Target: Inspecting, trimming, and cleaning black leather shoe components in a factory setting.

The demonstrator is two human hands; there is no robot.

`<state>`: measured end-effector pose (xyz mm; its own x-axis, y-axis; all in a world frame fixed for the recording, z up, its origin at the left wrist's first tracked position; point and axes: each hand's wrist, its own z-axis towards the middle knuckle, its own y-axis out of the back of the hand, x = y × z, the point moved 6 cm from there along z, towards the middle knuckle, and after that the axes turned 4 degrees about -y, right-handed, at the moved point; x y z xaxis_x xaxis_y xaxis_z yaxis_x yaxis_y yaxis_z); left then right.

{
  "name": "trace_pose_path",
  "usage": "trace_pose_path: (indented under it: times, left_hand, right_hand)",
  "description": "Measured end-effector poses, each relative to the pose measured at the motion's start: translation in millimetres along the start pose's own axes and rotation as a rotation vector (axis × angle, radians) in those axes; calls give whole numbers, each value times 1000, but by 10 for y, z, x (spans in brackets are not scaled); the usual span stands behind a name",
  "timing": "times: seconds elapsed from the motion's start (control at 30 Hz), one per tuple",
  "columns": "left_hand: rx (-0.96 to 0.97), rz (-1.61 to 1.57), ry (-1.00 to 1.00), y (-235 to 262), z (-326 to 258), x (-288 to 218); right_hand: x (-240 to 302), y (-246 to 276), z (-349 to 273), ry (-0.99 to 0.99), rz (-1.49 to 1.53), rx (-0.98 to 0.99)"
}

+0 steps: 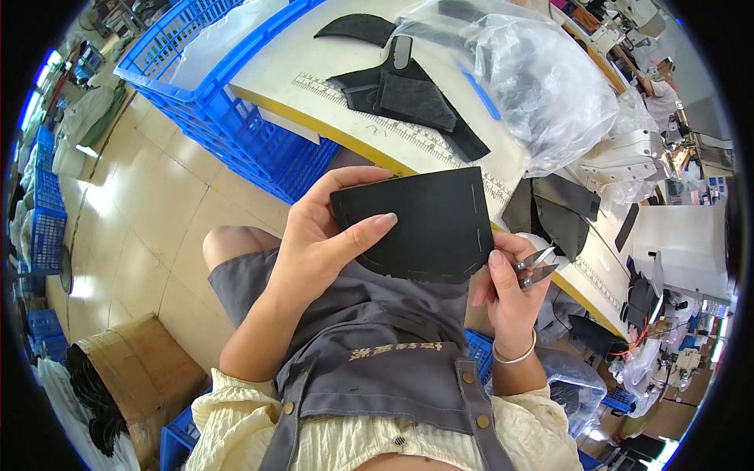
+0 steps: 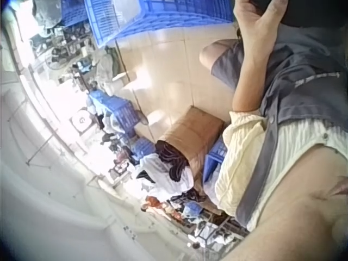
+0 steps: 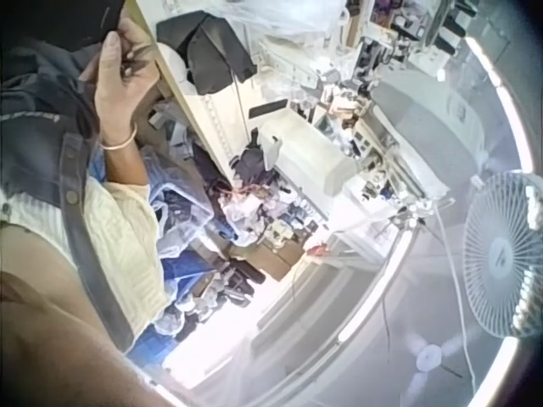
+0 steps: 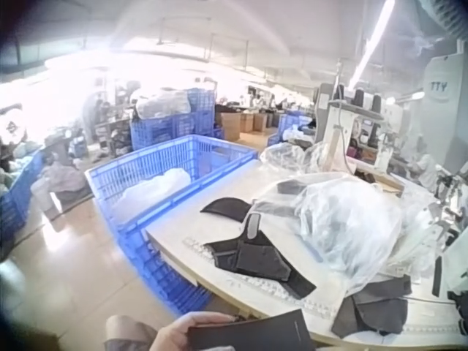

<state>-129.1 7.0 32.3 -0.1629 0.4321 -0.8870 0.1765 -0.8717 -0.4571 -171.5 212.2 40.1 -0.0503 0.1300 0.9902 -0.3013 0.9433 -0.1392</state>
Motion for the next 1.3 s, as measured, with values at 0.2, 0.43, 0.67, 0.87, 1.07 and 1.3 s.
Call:
trace_pose_path:
  times: [0.2, 0.43, 0.67, 0.87, 1.07, 1.3]
  left_hand:
    - [-29, 12, -4, 42, 6, 36]
    - [-45, 17, 34, 47, 6, 36]
    - [-40, 46, 26, 26, 26, 66]
    - [-50, 10, 30, -25, 36, 73]
    - [-210, -163, 177, 7, -122, 342]
    - [-213, -207, 235, 308, -270, 271]
  right_hand:
    - [-48, 4, 19, -41, -22, 62]
    - [-137, 11, 11, -71, -18, 46]
    - [-128, 55, 20, -71, 6, 40]
    - [-140, 85, 28, -74, -25, 37]
    - [-143, -169, 30, -148, 16, 133]
    - [123, -361, 557, 125, -629, 246]
